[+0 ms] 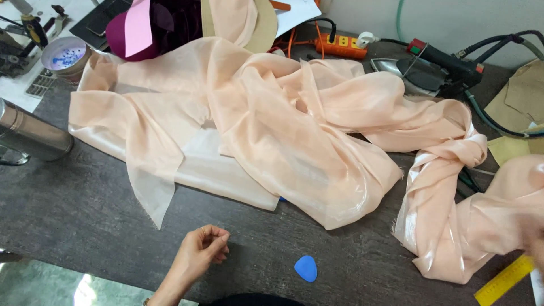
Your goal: Measuring fabric with a ruler and folding the edges in preparation for sewing.
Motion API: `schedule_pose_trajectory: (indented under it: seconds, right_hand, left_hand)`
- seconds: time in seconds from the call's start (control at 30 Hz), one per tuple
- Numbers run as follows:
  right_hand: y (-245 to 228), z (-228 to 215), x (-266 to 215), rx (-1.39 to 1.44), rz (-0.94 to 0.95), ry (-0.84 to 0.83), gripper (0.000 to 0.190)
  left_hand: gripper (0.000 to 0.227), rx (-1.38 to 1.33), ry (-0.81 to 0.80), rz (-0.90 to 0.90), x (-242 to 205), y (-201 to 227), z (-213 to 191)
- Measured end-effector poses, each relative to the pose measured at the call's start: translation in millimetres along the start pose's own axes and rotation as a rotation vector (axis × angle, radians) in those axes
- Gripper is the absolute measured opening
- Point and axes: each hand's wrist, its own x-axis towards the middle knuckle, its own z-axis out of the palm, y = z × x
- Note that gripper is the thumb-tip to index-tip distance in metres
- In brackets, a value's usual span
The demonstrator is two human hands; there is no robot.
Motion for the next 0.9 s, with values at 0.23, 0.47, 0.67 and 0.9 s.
schedule_pose_trajectory:
  seconds: [0.23, 0.47, 0.67, 0.9]
  right_hand:
    - [124, 114, 64, -0.383, -0.031, -0.114, 0.059]
    - [519, 164, 195, -2.23, 0.438, 0.181, 0.031]
    - [513, 146, 239, -2.367, 0.01, 0.163, 0.042]
    - [521, 119, 263, -2.713, -0.1, 0.036, 0.037]
  left_hand:
    - [0.023, 0.837, 0.055, 0.547, 15, -4, 33]
    - [0.052, 1.153, 0.141, 0.775, 55, -1, 54]
    - [0.058, 1.033, 0.119, 0.581, 46, 47, 55]
    - [0.073, 0.978, 0.045, 0.613, 60, 34, 63]
